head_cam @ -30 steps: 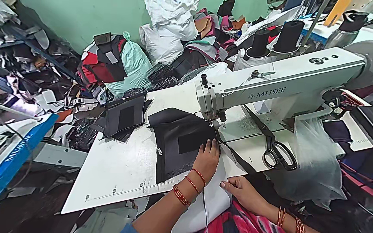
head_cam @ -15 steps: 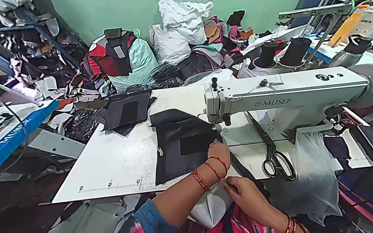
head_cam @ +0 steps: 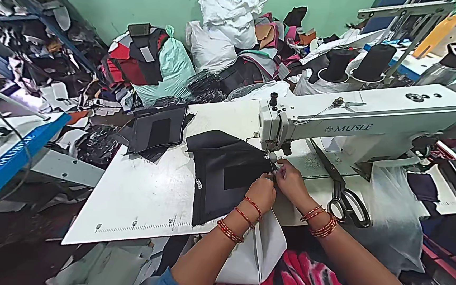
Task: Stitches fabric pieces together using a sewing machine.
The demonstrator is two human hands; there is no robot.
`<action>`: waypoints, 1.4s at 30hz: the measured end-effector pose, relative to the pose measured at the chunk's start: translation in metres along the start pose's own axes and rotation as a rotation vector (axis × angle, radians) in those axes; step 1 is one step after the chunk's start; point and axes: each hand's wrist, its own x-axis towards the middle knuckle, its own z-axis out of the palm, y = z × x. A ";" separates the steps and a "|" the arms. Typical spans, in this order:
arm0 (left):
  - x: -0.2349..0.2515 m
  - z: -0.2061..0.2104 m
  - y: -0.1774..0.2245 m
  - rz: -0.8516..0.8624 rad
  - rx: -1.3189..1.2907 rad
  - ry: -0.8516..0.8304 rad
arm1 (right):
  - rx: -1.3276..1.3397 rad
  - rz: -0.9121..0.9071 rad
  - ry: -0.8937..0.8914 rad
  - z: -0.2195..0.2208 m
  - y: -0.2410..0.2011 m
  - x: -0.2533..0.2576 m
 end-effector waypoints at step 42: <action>-0.008 0.015 -0.015 0.160 -0.023 0.068 | 0.274 0.020 -0.048 -0.001 0.015 -0.039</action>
